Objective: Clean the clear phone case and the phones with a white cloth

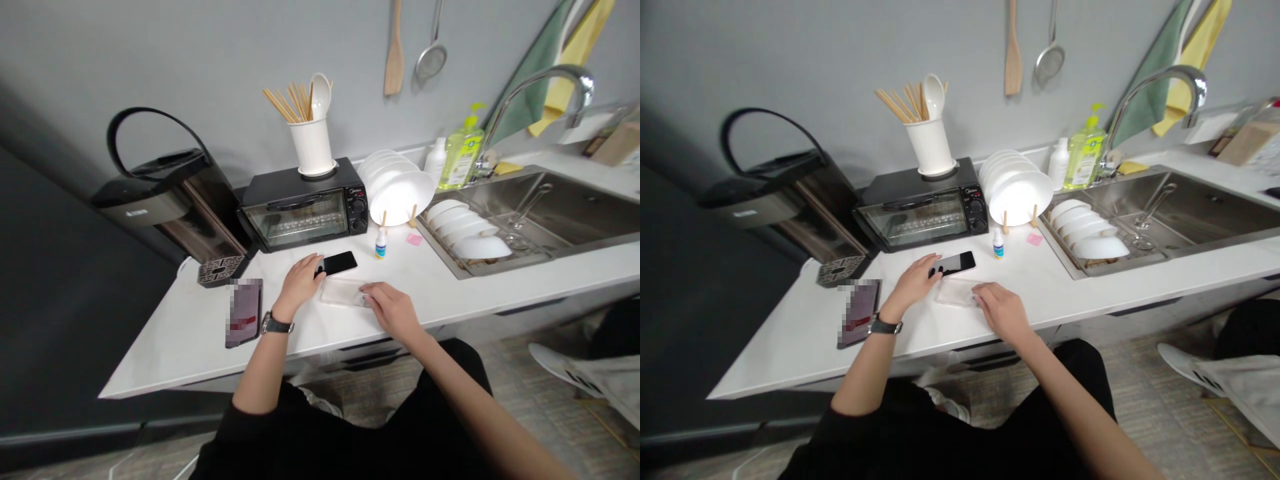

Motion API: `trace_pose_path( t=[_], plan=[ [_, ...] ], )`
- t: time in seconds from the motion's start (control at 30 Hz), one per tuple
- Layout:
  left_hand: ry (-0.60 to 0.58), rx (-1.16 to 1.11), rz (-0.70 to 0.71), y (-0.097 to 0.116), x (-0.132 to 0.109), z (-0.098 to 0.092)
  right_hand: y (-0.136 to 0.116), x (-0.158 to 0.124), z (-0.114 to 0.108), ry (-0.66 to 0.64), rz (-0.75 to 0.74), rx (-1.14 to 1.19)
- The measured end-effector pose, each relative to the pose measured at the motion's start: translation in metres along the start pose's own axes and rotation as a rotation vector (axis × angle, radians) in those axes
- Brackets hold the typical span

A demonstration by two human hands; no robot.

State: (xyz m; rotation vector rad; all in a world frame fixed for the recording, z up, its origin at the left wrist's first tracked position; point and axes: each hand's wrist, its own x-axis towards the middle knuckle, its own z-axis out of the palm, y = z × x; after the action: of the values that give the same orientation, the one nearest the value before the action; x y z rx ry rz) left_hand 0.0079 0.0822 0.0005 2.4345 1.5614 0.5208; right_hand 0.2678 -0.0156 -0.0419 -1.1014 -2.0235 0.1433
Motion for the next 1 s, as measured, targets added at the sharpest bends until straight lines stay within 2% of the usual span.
trace_pose_path(
  t=[0.13, 0.2, 0.33, 0.53, 0.7, 0.83, 0.9, 1.0],
  plan=[
    [-0.060, -0.044, 0.054, -0.021, 0.020, 0.014, -0.009, -0.021, -0.002, -0.197, -0.074, 0.007],
    [-0.056, -0.064, 0.061, -0.029, 0.022, 0.018, -0.006, -0.027, -0.005, -0.205, -0.028, -0.041],
    [-0.032, -0.085, 0.051, -0.035, 0.014, 0.019, 0.008, -0.031, -0.011, -0.124, 0.116, -0.135],
    [0.051, -0.016, -0.023, -0.014, -0.007, 0.014, 0.016, -0.029, -0.008, -0.065, 0.173, -0.157],
    [0.160, -0.030, -0.159, -0.004, -0.010, 0.003, 0.014, -0.025, -0.001, -0.026, 0.214, -0.172],
    [0.259, -0.131, -0.211, 0.002, -0.024, -0.006, 0.007, -0.012, -0.003, 0.125, 0.257, -0.096],
    [0.239, -0.245, -0.213, 0.009, -0.040, -0.003, -0.001, -0.004, -0.004, 0.231, 0.286, 0.039],
    [0.050, -0.641, -0.236, 0.024, -0.066, 0.009, -0.010, 0.006, 0.002, 0.284, 0.369, 0.300]
  ],
)
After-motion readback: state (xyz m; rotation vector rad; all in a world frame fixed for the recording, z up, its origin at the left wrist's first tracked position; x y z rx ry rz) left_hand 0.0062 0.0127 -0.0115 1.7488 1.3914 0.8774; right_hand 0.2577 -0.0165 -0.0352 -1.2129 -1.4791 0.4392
